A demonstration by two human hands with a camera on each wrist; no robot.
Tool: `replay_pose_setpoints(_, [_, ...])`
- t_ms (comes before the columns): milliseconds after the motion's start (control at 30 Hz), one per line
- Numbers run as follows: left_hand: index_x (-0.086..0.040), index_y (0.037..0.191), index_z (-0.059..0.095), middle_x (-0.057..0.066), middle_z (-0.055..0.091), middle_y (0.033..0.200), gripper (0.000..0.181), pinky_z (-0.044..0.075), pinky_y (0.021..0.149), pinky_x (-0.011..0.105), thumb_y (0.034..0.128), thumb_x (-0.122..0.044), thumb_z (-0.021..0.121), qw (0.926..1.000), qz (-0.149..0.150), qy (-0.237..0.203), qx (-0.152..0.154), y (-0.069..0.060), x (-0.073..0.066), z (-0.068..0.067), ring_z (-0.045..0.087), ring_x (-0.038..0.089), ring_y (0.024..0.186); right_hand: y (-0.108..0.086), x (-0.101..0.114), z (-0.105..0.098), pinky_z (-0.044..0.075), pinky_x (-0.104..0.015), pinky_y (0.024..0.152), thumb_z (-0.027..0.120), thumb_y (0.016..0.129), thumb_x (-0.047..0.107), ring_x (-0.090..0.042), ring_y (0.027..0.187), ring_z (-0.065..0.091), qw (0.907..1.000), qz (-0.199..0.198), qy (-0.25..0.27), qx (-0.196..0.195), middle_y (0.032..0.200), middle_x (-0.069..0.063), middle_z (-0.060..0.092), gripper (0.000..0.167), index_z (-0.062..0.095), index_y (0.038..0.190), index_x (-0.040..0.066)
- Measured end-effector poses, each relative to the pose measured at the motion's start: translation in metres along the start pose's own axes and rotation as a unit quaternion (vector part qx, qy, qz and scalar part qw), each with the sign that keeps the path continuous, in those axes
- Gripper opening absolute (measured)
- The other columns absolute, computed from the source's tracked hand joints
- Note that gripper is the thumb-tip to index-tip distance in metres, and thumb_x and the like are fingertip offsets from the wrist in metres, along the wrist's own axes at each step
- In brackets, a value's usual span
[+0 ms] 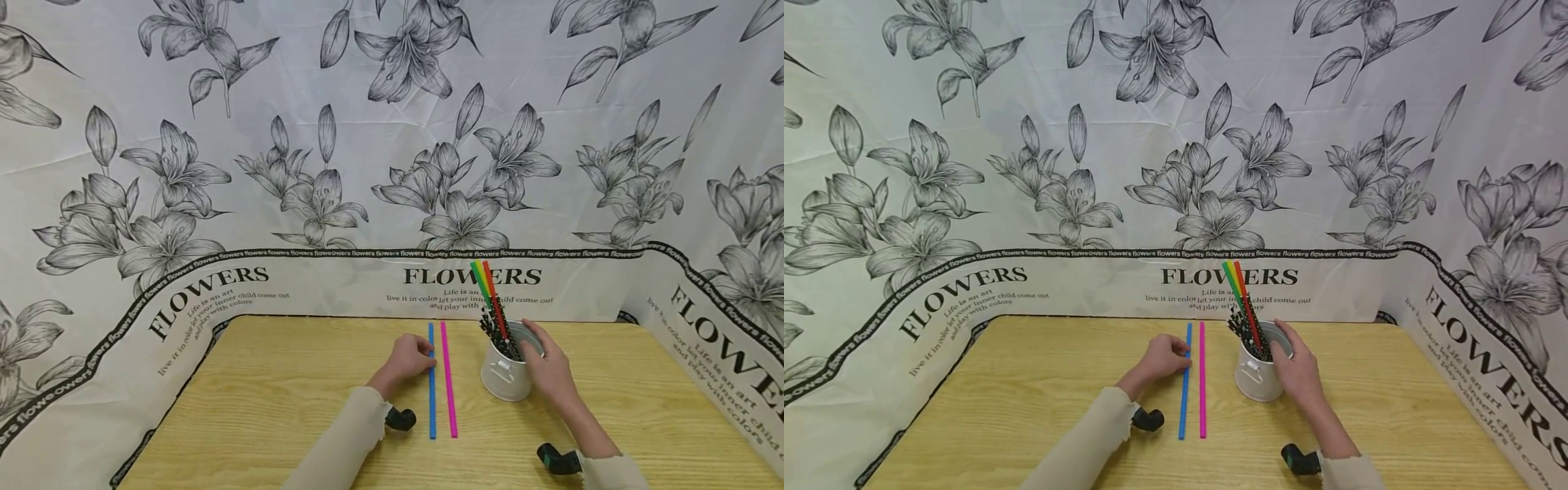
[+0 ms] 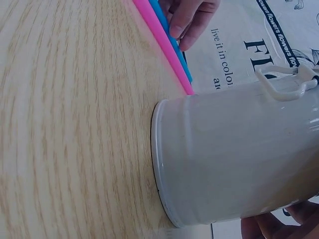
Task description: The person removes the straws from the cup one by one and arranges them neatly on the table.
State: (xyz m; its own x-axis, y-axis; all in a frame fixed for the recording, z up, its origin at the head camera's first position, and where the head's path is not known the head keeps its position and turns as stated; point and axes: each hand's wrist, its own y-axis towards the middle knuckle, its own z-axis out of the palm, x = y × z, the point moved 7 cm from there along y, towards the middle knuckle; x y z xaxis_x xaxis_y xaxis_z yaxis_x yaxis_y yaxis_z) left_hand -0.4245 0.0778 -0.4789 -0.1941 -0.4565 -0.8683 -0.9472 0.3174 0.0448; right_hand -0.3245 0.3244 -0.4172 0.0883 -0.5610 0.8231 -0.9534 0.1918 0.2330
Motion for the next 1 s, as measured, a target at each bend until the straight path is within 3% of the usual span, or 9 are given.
replay_pose_setpoints(233, [0.001, 0.091, 0.071, 0.001, 0.059, 0.074, 0.015, 0.053, 0.055, 0.023, 0.0777, 0.0, 0.078, 1.0, -0.003, -0.004, -0.001, -0.0014, -0.001, 0.0002, 0.059, 0.01, 0.06, -0.0001, -0.0006, -0.0006, 0.038, -0.06, 0.096, 0.037, 0.104, 0.027, -0.047, 0.125, 0.042, 1.0, -0.003, -0.001, -0.007, 0.142, -0.031, 0.039, 0.05, 0.032, 0.152, 0.012])
replay_pose_setpoints(500, [0.002, 0.094, 0.072, 0.0, 0.061, 0.075, 0.016, 0.05, 0.054, 0.023, 0.0795, -0.001, 0.076, 0.9996, 0.012, 0.027, 0.002, -0.0076, -0.0083, -0.003, 0.057, 0.009, 0.062, -0.002, 0.0002, -0.0005, 0.034, -0.063, 0.099, 0.04, 0.104, 0.026, -0.049, 0.127, 0.039, 0.9998, -0.014, 0.002, -0.014, 0.143, -0.031, 0.039, 0.05, 0.034, 0.151, 0.011])
replay_pose_setpoints(1000, [0.003, 0.096, 0.071, 0.001, 0.06, 0.075, 0.016, 0.052, 0.053, 0.024, 0.0809, 0.0, 0.075, 1.0, 0.007, 0.005, 0.002, -0.006, -0.0054, -0.0007, 0.059, 0.01, 0.056, -0.0023, 0.0005, -0.0007, 0.035, -0.061, 0.099, 0.039, 0.104, 0.027, -0.048, 0.126, 0.04, 0.9999, -0.011, 0.005, -0.011, 0.143, -0.031, 0.039, 0.05, 0.034, 0.151, 0.011])
